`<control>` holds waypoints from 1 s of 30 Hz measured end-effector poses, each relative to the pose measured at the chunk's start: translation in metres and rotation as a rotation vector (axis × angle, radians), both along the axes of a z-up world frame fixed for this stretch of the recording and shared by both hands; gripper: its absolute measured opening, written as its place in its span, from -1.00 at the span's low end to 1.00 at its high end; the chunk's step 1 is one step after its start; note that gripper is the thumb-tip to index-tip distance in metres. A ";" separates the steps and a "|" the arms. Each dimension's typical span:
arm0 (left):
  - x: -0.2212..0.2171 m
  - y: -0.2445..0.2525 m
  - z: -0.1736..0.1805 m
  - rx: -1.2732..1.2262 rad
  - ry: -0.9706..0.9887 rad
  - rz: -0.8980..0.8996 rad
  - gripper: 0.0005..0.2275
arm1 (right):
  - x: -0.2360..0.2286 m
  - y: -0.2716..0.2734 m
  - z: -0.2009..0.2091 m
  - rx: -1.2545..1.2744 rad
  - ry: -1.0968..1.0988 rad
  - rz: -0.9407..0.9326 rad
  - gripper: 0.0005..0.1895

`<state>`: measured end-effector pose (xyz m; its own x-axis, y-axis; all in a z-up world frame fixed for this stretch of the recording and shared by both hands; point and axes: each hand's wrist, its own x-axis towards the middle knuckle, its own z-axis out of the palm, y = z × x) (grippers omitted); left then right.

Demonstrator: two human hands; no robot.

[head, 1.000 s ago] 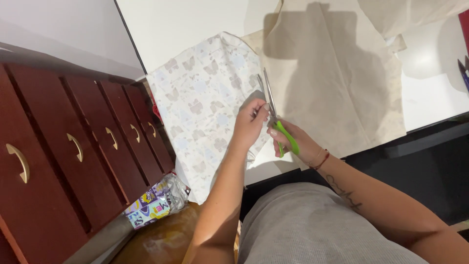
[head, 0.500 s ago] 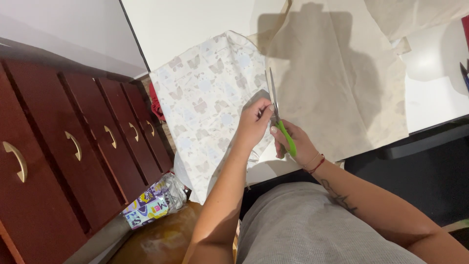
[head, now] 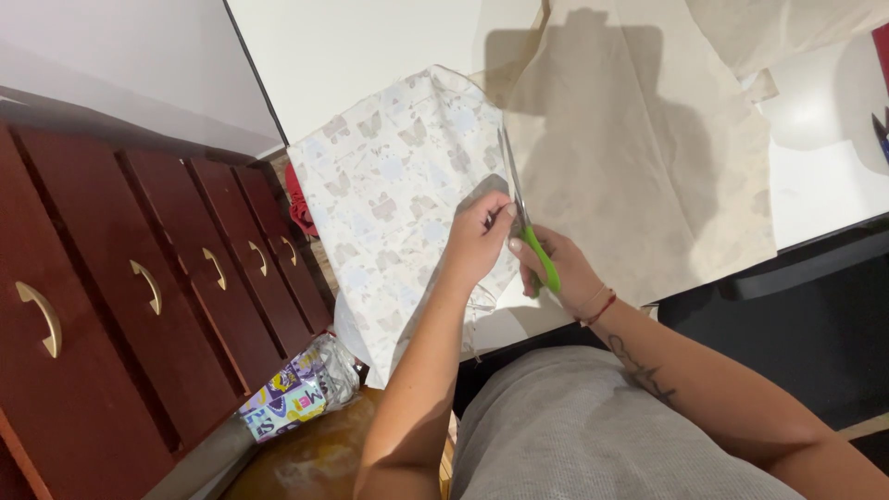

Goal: The person cuts a piece of light-colored patterned fabric using green-handled scissors on a white table. They hold the fabric with one hand and cut along its edge, occasionally adjusting the fabric's position.

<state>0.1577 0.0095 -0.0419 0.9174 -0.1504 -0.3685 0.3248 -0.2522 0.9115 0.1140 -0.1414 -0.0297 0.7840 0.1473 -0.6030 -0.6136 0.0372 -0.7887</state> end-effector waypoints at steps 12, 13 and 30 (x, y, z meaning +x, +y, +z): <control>0.000 0.002 0.000 0.029 -0.035 -0.041 -0.89 | 0.016 0.016 0.006 -0.045 0.027 -0.041 -0.54; -0.001 0.002 -0.001 0.029 -0.035 -0.041 -0.89 | 0.016 0.017 0.009 -0.045 0.026 -0.042 -0.54; -0.001 0.016 -0.012 -0.110 -0.045 0.153 -0.90 | -0.008 0.001 -0.002 0.172 0.062 0.159 -0.49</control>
